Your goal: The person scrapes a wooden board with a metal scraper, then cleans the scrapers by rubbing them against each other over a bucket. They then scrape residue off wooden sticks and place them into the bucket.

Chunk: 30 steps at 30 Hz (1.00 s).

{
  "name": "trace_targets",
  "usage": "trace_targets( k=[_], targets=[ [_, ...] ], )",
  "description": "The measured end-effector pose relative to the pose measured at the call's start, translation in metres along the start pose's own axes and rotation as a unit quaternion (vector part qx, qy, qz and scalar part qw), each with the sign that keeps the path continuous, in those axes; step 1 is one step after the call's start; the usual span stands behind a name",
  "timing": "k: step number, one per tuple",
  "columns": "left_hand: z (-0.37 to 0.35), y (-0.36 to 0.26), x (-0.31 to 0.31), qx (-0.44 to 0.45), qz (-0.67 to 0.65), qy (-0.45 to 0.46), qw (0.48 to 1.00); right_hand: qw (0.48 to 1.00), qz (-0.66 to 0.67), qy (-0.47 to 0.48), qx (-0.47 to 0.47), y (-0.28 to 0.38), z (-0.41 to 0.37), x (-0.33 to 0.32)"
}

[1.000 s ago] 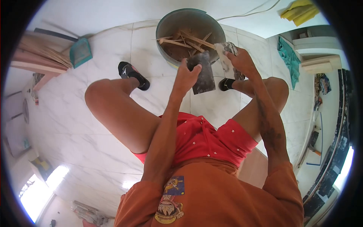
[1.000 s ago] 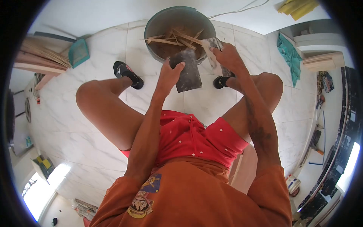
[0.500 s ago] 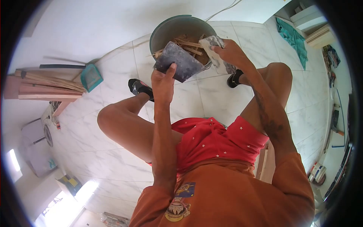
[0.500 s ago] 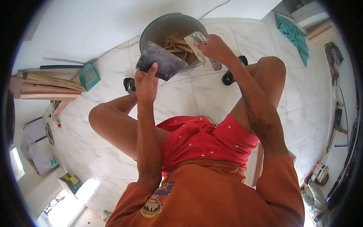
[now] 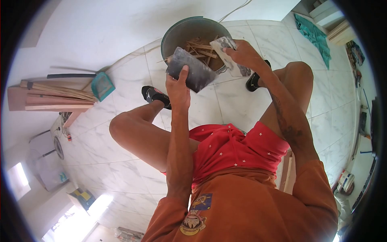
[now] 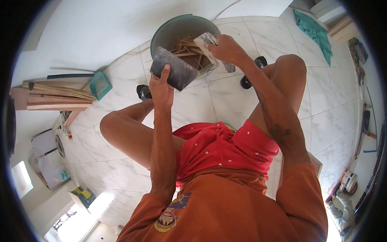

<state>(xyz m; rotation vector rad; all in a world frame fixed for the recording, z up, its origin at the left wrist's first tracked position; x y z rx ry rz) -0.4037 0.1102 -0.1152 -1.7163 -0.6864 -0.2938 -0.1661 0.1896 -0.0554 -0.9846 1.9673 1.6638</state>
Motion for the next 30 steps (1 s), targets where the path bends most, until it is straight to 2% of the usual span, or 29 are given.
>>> trace_targets(
  k=[2,8,14,19,26,30],
  targets=[
    [0.002,0.003,-0.002,-0.011,0.083,-0.075,0.994,1.000,0.002,0.007,0.000,0.006,-0.004,-0.001],
    [0.004,0.019,0.001,-0.038,0.193,-0.127,0.972,1.000,-0.006,0.011,-0.010,0.009,-0.006,0.002],
    [-0.007,0.009,0.017,-0.088,0.202,-0.055,0.974,1.000,0.000,0.009,-0.021,0.009,-0.007,0.003],
    [-0.008,0.009,0.021,-0.109,0.208,-0.046,0.971,1.000,0.007,0.015,-0.019,0.011,-0.010,0.001],
    [-0.011,0.010,0.016,-0.056,0.113,-0.004,0.992,1.000,0.006,-0.002,-0.030,0.006,-0.008,0.003],
    [0.005,0.008,-0.008,-0.094,0.027,0.126,0.987,0.998,0.019,-0.047,-0.031,-0.011,0.001,0.011]
  ],
)
Point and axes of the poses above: each hand's wrist, its own z-axis towards the middle knuckle, its own x-axis out of the palm, y = z × x, the point moved 1 cm from there along z, towards the middle knuckle, and after that the axes turned 1 degree about -x, right-handed, at the moved point
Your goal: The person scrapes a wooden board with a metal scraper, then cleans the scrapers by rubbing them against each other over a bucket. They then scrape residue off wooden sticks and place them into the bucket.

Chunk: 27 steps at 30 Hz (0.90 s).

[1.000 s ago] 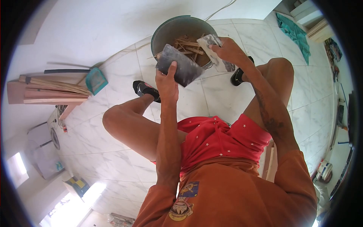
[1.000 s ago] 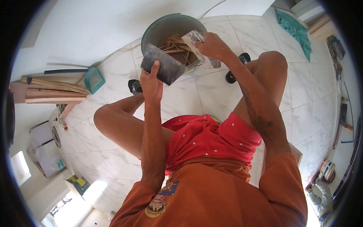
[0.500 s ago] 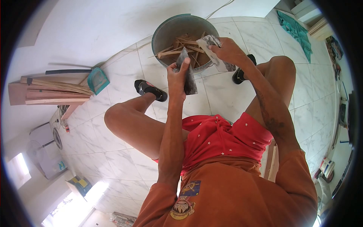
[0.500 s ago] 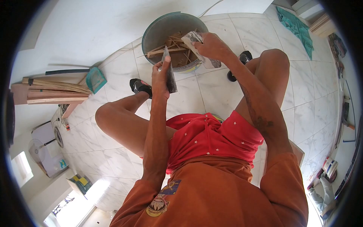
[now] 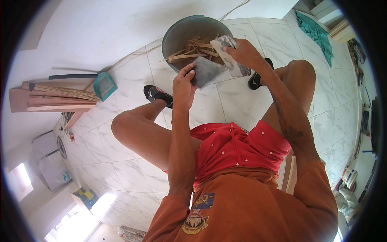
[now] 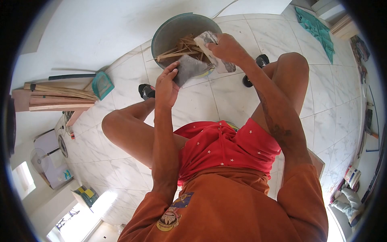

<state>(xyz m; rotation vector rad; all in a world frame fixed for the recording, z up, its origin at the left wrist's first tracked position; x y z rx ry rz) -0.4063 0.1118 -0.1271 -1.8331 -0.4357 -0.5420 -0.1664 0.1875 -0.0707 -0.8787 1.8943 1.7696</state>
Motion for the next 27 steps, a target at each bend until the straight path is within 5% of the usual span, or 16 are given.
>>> trace_targets(
  k=[5,8,14,19,25,27],
  targets=[
    [-0.012,-0.015,-0.005,-0.022,-0.111,0.115,0.987,0.996,0.054,0.006,0.068,0.006,-0.003,-0.009],
    [-0.017,-0.015,0.003,0.004,-0.040,0.101,0.994,0.994,0.074,0.006,0.083,0.009,-0.004,-0.012],
    [-0.012,0.005,-0.005,-0.105,0.006,-0.020,0.994,0.992,0.091,-0.011,0.084,0.003,-0.001,-0.010],
    [-0.009,0.020,-0.010,-0.199,-0.002,-0.023,0.980,0.990,0.112,-0.004,0.088,-0.012,0.007,-0.004],
    [0.004,0.037,-0.025,-0.298,0.058,-0.012,0.953,0.997,-0.027,0.004,0.066,-0.009,0.010,-0.001],
    [0.002,0.037,-0.025,-0.315,0.097,-0.026,0.944,0.997,-0.069,-0.002,-0.017,-0.006,0.006,0.004]
  ],
)
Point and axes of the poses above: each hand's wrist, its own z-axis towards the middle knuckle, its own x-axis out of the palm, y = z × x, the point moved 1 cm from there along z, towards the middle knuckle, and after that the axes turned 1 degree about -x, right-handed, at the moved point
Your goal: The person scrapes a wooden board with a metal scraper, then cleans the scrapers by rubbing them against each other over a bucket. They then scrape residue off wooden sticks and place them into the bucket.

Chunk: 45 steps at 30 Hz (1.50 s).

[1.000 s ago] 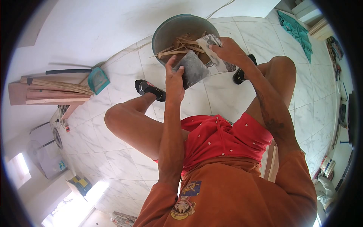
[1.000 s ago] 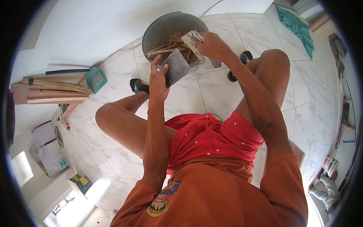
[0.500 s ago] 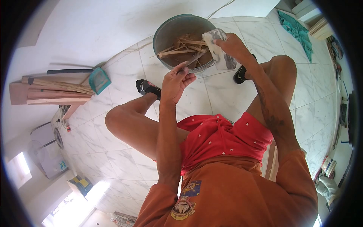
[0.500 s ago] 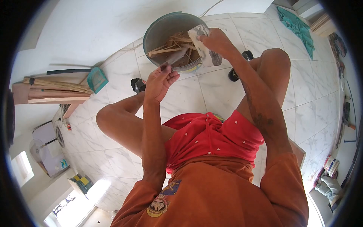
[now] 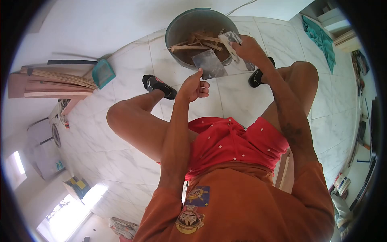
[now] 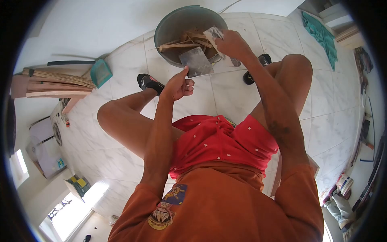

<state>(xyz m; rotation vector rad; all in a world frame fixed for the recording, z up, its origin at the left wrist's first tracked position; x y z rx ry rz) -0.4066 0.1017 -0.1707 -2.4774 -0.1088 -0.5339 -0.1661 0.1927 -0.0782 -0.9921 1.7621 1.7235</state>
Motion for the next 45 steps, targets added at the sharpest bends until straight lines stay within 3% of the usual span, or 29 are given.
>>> trace_targets(
  k=[5,9,15,19,24,27,36,42,45],
  targets=[
    [0.005,0.004,0.002,0.032,0.013,-0.037,0.999,0.979,-0.103,-0.002,-0.173,-0.005,-0.015,0.027],
    [0.014,0.012,0.002,0.149,-0.048,-0.047,0.987,0.949,-0.197,0.026,-0.243,-0.002,-0.029,0.047],
    [0.011,0.009,0.021,0.115,-0.008,-0.092,0.989,0.908,-0.286,0.059,-0.299,-0.002,-0.046,0.066],
    [0.021,0.015,0.035,0.143,-0.017,-0.104,0.984,0.890,-0.294,0.042,-0.347,-0.001,-0.050,0.067],
    [0.056,0.034,0.045,0.250,-0.123,-0.185,0.942,0.892,-0.321,0.060,-0.313,0.010,-0.074,0.068],
    [0.065,0.042,0.052,0.288,-0.052,-0.289,0.911,0.889,-0.337,0.058,-0.304,0.016,-0.085,0.074],
    [0.061,0.048,0.067,0.319,-0.075,-0.309,0.893,0.903,-0.342,0.086,-0.245,0.030,-0.098,0.075],
    [0.060,0.044,0.087,0.309,-0.118,-0.381,0.863,0.906,-0.335,0.073,-0.248,0.029,-0.090,0.073],
    [0.063,0.043,0.093,0.275,-0.128,-0.382,0.873,0.904,-0.341,0.065,-0.251,0.028,-0.084,0.074]
  ],
)
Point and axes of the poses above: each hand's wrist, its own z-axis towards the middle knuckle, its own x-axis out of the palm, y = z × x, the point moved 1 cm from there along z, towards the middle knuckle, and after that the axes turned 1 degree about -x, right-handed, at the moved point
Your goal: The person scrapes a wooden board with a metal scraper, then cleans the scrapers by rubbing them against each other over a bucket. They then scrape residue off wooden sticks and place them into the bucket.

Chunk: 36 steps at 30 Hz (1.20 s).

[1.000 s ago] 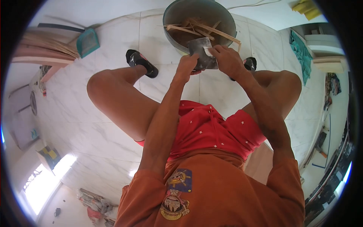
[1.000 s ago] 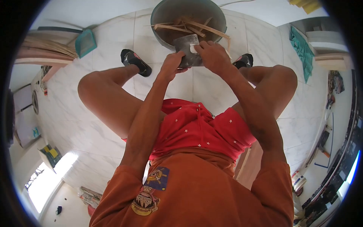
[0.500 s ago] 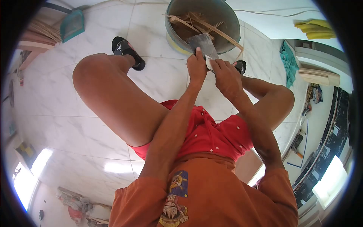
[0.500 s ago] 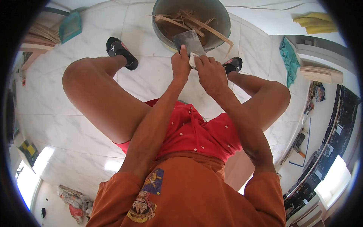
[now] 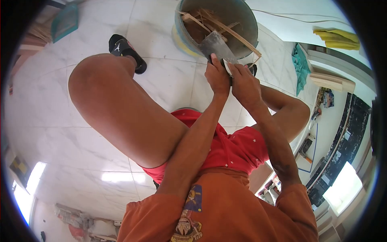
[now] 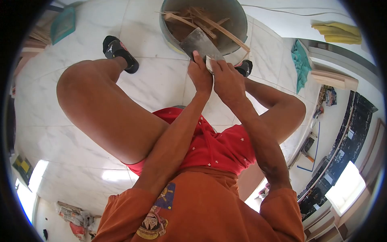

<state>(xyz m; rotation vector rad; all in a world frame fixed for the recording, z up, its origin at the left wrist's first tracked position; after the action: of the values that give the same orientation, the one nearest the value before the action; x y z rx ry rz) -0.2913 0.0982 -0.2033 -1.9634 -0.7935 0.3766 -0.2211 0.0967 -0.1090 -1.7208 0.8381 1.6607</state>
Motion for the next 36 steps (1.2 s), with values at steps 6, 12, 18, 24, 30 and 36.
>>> trace_targets(
  k=[6,12,18,24,30,36],
  targets=[
    [0.000,0.002,0.004,0.058,0.002,-0.033,0.998,1.000,-0.007,0.006,0.019,0.005,0.004,0.002],
    [-0.002,-0.006,0.001,0.082,0.017,-0.032,0.996,0.999,-0.007,0.015,0.040,0.001,0.012,0.002],
    [0.000,-0.001,0.004,0.071,0.046,-0.037,0.996,0.997,-0.013,0.047,0.062,0.004,0.026,-0.003],
    [-0.003,0.001,0.001,0.094,0.034,-0.045,0.994,0.994,-0.026,0.070,0.074,-0.002,0.016,0.002],
    [-0.002,-0.004,0.001,0.084,-0.005,-0.017,0.996,0.998,-0.013,0.052,0.040,0.001,0.013,0.004],
    [-0.007,-0.007,0.001,0.091,0.021,-0.011,0.996,0.996,-0.014,0.072,0.054,-0.002,0.024,-0.002]
  ],
)
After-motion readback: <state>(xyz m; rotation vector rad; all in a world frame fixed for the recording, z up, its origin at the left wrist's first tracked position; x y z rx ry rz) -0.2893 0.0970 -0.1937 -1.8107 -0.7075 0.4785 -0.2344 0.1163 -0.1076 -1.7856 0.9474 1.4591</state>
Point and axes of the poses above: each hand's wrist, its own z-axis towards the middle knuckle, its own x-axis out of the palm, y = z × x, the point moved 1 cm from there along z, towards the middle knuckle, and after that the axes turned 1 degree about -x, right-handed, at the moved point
